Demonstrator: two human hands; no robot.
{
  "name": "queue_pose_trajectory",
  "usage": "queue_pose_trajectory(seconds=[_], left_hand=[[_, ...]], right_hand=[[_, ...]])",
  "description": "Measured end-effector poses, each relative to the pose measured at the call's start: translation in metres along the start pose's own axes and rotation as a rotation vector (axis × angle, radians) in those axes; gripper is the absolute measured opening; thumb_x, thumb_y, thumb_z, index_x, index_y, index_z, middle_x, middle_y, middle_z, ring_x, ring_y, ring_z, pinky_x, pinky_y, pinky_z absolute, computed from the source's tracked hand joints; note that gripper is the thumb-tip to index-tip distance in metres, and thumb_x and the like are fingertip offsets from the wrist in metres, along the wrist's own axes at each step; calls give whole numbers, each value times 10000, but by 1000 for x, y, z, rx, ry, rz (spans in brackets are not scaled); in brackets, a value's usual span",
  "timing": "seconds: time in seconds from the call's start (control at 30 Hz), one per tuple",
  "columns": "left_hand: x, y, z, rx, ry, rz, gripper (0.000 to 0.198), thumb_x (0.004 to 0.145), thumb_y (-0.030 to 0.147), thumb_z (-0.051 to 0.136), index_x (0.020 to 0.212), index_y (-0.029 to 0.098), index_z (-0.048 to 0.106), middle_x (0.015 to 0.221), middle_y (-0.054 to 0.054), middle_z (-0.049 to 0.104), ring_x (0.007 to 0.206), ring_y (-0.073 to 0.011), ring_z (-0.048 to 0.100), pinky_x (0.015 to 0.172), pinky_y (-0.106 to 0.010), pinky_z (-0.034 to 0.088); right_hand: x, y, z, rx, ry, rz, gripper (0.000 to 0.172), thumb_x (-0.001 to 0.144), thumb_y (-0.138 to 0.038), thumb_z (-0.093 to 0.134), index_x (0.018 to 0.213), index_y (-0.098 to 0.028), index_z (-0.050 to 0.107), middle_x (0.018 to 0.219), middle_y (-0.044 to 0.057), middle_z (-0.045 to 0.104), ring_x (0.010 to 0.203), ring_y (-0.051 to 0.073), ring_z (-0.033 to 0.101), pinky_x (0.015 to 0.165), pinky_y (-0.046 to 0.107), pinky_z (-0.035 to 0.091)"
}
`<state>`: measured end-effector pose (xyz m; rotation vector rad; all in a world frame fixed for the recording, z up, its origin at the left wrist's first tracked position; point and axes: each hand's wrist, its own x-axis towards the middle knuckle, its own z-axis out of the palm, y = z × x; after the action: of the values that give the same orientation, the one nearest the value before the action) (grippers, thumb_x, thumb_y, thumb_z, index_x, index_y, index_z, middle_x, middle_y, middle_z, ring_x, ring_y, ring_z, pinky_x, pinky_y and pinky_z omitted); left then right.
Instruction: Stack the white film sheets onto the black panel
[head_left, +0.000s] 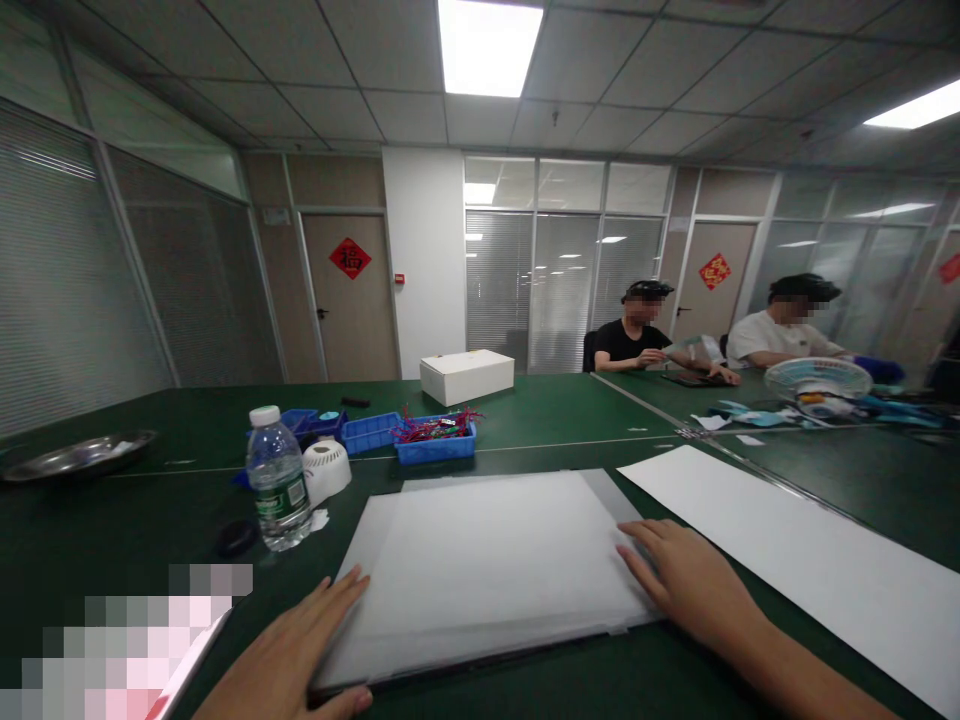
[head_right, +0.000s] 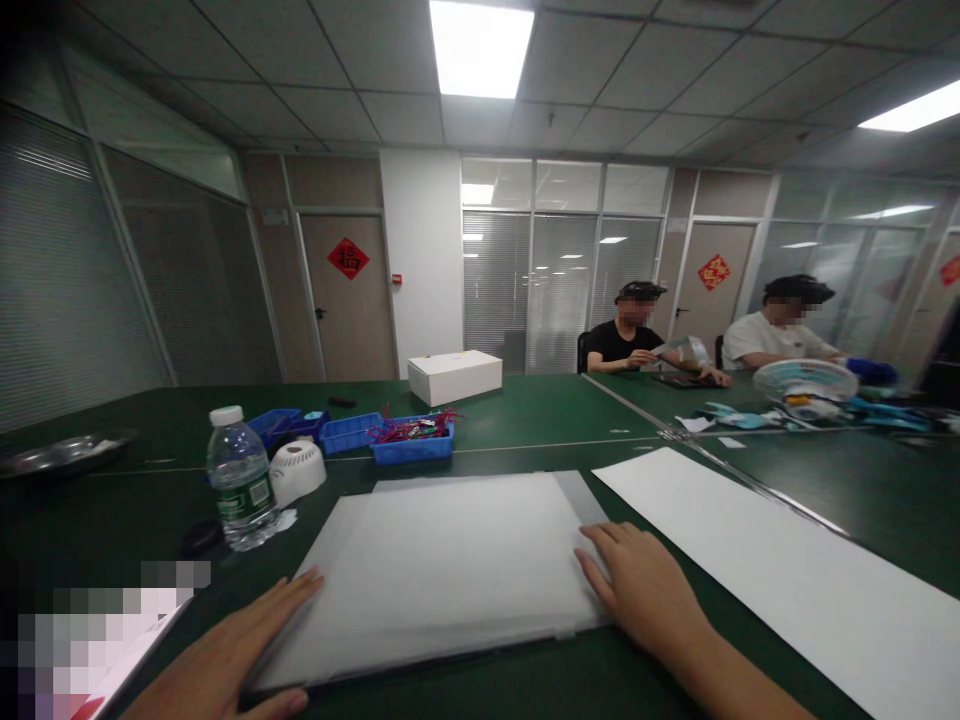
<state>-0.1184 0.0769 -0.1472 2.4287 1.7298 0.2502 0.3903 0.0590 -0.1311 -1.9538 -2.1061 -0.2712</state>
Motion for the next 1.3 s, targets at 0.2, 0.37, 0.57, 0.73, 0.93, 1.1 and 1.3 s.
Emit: queue_pose_trajectory(seconds=[0.2,0.37,0.57,0.73,0.93,1.1,1.3], left_hand=[[2,-2,4,32,-15,6,895,838,702,656,1590,326,349,1670,-6,298,1524,-362,326,1238,-553,303],[3,-3,5,27,-8,15,896,831,708,659,1584,320,367,1663,-17,316,1521,-376,326,1235,-565,303],[0,-3,4,28,-17,8,899,834,729,638,1590,345,341,1668,7,303,1525,-365,320,1238,-547,301],[1,0,1,55,-49,-11,900,836,747,612,1591,344,336,1671,17,294,1535,-353,304,1247,-539,280],[1,3,-3,64,-76,-14,874,847,772,574,1584,359,351,1675,25,283,1536,-345,306,1249,-541,272],[2,0,0,75,-92,-3,880,871,771,544,1598,324,330,1692,7,222,1556,-337,247,1261,-535,234],[3,0,2,21,-82,19,872,874,773,543,1600,348,312,1702,12,159,1560,-358,201,1256,-559,226]], right_hand=[[3,21,7,-55,-5,109,596,997,-521,401,1327,-101,666,1289,197,682,1152,370,653,985,579,511],[2,21,9,-40,-25,106,564,1003,-520,384,1296,-144,686,1236,163,714,1092,332,684,960,535,537],[3,15,9,-5,-26,65,531,1001,-524,397,1299,-193,684,1280,126,700,1123,296,673,981,495,536],[3,12,8,9,-26,29,541,997,-528,407,1311,-183,682,1333,128,674,1187,308,647,1023,517,514],[3,12,10,32,-27,-1,546,1005,-529,397,1331,-191,674,1391,113,644,1244,301,622,1067,525,489],[2,12,11,57,-27,-13,547,1004,-537,402,1338,-199,672,1415,107,627,1254,293,620,1076,519,485],[0,7,11,88,-29,-25,533,1018,-520,388,1361,-211,655,1375,101,657,1239,282,634,1070,504,490]])
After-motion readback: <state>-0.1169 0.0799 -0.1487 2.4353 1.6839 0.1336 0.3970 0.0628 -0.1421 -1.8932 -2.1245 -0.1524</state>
